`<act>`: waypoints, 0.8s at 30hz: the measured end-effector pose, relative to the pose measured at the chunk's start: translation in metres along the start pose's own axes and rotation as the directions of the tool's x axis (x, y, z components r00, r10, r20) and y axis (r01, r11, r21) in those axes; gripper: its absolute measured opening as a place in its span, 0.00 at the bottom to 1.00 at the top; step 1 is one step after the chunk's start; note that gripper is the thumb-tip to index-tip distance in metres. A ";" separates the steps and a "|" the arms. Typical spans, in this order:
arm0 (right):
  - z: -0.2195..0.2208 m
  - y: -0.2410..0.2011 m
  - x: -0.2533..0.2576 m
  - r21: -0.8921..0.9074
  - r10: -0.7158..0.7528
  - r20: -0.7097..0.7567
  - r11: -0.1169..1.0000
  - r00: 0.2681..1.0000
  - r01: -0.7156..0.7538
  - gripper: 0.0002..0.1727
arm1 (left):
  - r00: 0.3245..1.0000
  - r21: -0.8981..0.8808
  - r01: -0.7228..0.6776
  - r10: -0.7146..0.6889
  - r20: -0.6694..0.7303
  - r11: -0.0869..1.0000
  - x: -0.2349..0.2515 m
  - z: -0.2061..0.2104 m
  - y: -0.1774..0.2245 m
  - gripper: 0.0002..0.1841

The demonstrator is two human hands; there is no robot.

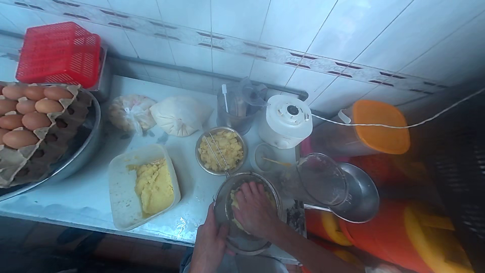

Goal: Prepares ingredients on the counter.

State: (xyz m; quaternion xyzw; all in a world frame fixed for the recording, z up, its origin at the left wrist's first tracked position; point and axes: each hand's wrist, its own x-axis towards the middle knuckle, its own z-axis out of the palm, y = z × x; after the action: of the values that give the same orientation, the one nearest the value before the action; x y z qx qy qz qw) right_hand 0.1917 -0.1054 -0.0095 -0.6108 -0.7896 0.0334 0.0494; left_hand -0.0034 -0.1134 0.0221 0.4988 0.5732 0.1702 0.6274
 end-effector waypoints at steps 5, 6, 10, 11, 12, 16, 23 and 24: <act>0.000 0.000 0.000 0.008 0.005 -0.006 1.000 1.000 -0.005 0.24 | 1.000 0.016 -0.001 0.001 0.006 1.000 0.000 -0.001 -0.001 0.37; -0.001 0.000 0.000 0.009 0.006 -0.007 1.000 1.000 -0.006 0.24 | 1.000 0.020 -0.003 0.003 0.007 1.000 0.000 -0.001 -0.001 0.37; 0.000 0.000 0.000 0.005 0.002 -0.011 1.000 1.000 -0.002 0.24 | 1.000 0.019 -0.007 0.007 0.002 1.000 0.000 -0.001 -0.001 0.36; 0.000 0.000 -0.001 0.003 0.003 -0.013 1.000 1.000 -0.003 0.24 | 1.000 0.024 -0.008 0.008 0.002 1.000 0.000 -0.001 -0.001 0.36; 0.000 0.000 0.000 0.001 0.004 -0.013 1.000 1.000 -0.004 0.24 | 1.000 0.027 -0.009 0.009 0.002 1.000 0.000 -0.001 -0.001 0.36; 0.001 -0.001 -0.001 0.000 0.008 -0.007 1.000 1.000 -0.008 0.24 | 1.000 0.030 -0.004 0.004 0.007 1.000 0.000 -0.001 0.001 0.36; 0.000 -0.001 0.000 -0.002 0.006 -0.006 1.000 1.000 -0.006 0.24 | 1.000 0.008 -0.007 0.007 0.007 1.000 0.000 -0.001 0.000 0.36; 0.000 -0.001 0.000 -0.001 0.006 -0.006 1.000 1.000 -0.006 0.24 | 1.000 0.007 -0.013 0.013 0.008 1.000 0.000 -0.001 0.000 0.37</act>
State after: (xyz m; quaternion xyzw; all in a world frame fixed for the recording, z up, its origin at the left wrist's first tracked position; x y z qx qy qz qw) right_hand 0.1907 -0.1059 -0.0095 -0.6133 -0.7875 0.0314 0.0513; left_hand -0.0044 -0.1128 0.0218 0.5054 0.5679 0.1702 0.6270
